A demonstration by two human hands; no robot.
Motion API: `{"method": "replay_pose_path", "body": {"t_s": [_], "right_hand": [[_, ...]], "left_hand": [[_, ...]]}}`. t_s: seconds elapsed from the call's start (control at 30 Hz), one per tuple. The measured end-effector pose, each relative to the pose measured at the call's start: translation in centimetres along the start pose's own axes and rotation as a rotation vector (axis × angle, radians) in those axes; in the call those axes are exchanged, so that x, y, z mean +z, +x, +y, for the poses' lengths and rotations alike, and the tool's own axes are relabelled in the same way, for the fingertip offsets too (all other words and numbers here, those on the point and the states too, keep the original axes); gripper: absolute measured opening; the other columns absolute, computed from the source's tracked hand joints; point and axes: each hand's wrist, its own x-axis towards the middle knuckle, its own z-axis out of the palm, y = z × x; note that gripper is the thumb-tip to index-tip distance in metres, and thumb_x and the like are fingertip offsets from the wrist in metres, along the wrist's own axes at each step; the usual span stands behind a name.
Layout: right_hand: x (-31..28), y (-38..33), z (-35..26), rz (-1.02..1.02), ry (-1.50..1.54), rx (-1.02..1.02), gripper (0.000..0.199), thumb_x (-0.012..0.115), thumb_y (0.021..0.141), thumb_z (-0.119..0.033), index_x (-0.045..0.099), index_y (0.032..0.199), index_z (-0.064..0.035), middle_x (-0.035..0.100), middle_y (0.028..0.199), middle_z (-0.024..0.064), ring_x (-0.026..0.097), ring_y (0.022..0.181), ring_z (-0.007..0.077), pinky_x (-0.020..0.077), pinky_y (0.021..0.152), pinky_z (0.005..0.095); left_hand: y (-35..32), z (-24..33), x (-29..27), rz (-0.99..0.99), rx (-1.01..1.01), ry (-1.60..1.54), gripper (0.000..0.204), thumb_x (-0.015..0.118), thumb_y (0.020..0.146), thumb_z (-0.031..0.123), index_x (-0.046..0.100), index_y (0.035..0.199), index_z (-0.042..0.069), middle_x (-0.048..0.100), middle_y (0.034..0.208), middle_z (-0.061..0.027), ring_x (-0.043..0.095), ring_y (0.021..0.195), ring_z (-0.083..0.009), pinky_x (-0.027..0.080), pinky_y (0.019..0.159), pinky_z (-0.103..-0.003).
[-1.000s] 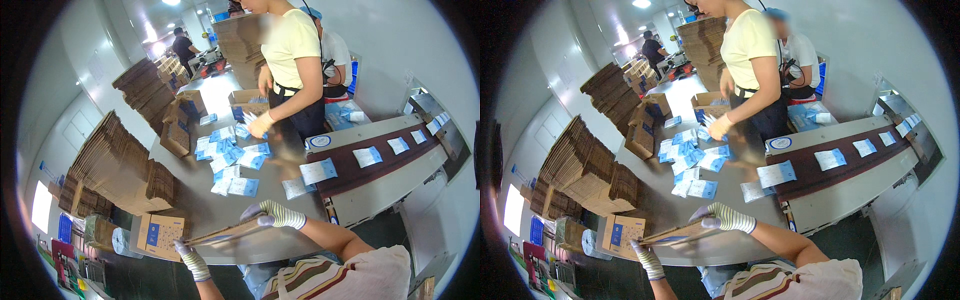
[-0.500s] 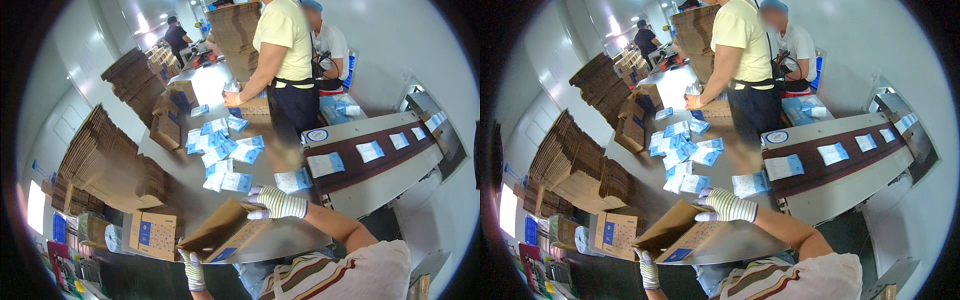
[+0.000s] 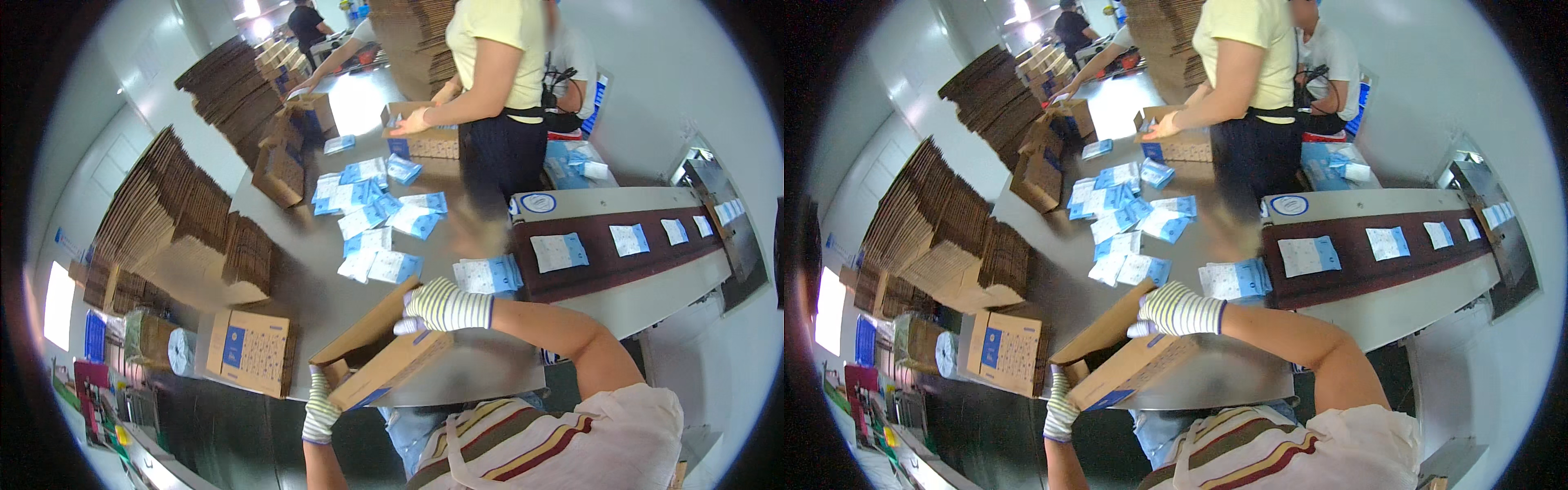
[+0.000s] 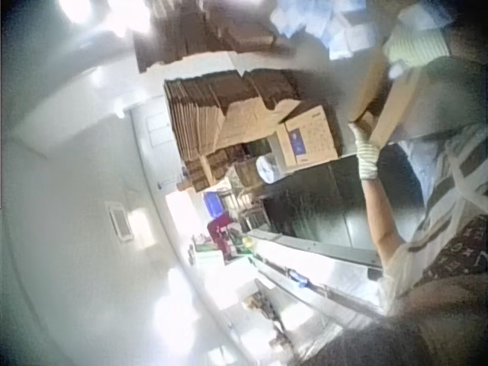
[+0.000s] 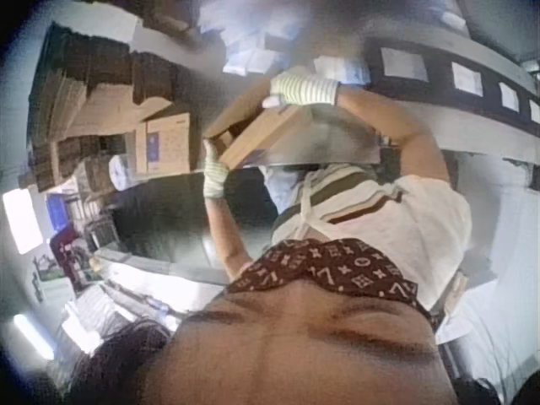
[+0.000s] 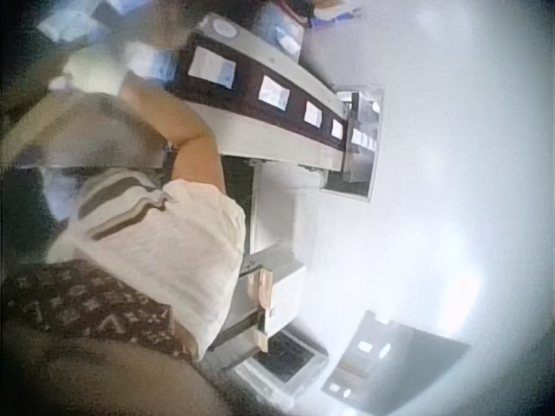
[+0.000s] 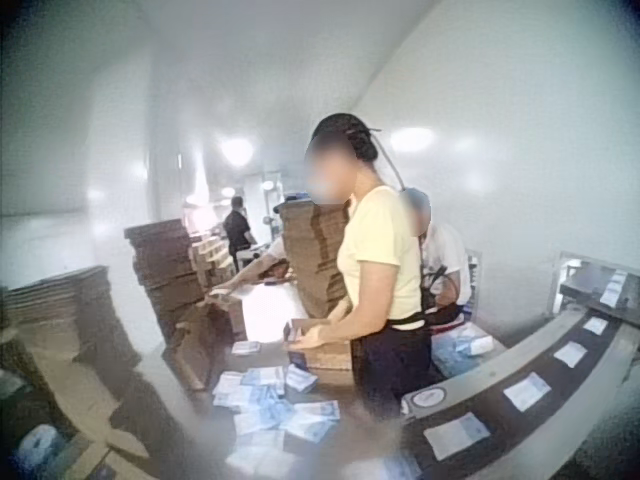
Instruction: The person packs small blue-and-white packets into cardboard boxes by hand. They stack the packets neatly inside the boxes and then fold the flaps of a box closed.
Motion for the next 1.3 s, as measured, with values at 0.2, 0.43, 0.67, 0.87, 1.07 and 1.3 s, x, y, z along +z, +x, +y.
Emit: {"method": "replay_pose_path", "body": {"t_s": [0.2, 0.43, 0.67, 0.87, 1.07, 1.3], "right_hand": [[1.9, 0.8, -1.6, 0.134, -0.297, -0.010, 0.025, 0.049, 0.088, -0.025, 0.057, 0.099, -0.0040, 0.060, 0.097, 0.0148, 0.056, 0.094, 0.0294, 0.0475, 0.081, 0.0410], [0.7, 0.1, -2.9, 0.433, 0.004, -0.068, 0.040, 0.061, 0.081, -0.036, 0.056, 0.107, -0.0055, 0.057, 0.105, 0.0151, 0.053, 0.100, 0.0313, 0.0444, 0.087, 0.0439], [-3.1, -0.6, -7.3, 0.518, 0.653, 0.185, 0.060, 0.072, 0.071, -0.041, 0.052, 0.107, 0.0032, 0.059, 0.102, 0.0215, 0.056, 0.099, 0.0341, 0.0425, 0.091, 0.0436], [2.1, 3.9, -9.9, 0.156, -0.151, -0.138, 0.039, 0.066, 0.074, -0.027, 0.055, 0.103, -0.0032, 0.058, 0.100, 0.0134, 0.056, 0.096, 0.0278, 0.0462, 0.081, 0.0405], [4.8, 3.7, -7.6, 0.153, -0.262, -0.298, 0.021, 0.050, 0.084, -0.016, 0.056, 0.102, -0.0057, 0.058, 0.095, 0.0113, 0.057, 0.092, 0.0252, 0.0468, 0.077, 0.0372], [1.4, 3.2, -4.3, 0.024, 0.231, -0.444, 0.040, 0.070, 0.072, -0.036, 0.057, 0.097, -0.0071, 0.056, 0.093, 0.0093, 0.053, 0.094, 0.0279, 0.0428, 0.083, 0.0413]], "left_hand": [[-4.6, 1.7, 5.0, 0.077, 1.213, 1.052, 0.035, 0.057, 0.086, 0.013, 0.050, 0.119, 0.003, 0.053, 0.109, -0.0129, 0.056, 0.097, -0.0214, 0.044, 0.088, -0.035], [-1.7, -2.0, 8.7, -0.128, 0.776, 1.996, 0.065, 0.070, 0.071, 0.041, 0.050, 0.115, -0.002, 0.060, 0.096, -0.0222, 0.061, 0.089, -0.0369, 0.049, 0.076, -0.046], [-2.1, -2.5, 5.3, -0.104, 0.641, 0.597, 0.063, 0.073, 0.078, 0.023, 0.036, 0.127, 0.007, 0.055, 0.116, -0.0113, 0.057, 0.101, -0.0217, 0.051, 0.081, -0.036], [1.0, -11.3, -1.8, -0.262, 0.081, 0.103, 0.063, 0.072, 0.078, 0.022, 0.039, 0.129, 0.008, 0.050, 0.118, -0.0073, 0.054, 0.094, -0.0178, 0.048, 0.080, -0.031], [-4.2, -1.3, -9.0, 0.260, 0.599, 1.306, 0.062, 0.072, 0.071, 0.007, 0.045, 0.126, 0.005, 0.053, 0.119, -0.0117, 0.051, 0.108, -0.0272, 0.045, 0.088, -0.040], [-4.5, 3.9, 2.1, -0.566, 0.778, 2.694, 0.026, 0.063, 0.073, 0.032, 0.062, 0.087, 0.010, 0.064, 0.079, -0.0057, 0.063, 0.083, -0.0241, 0.031, 0.104, -0.046]]}}
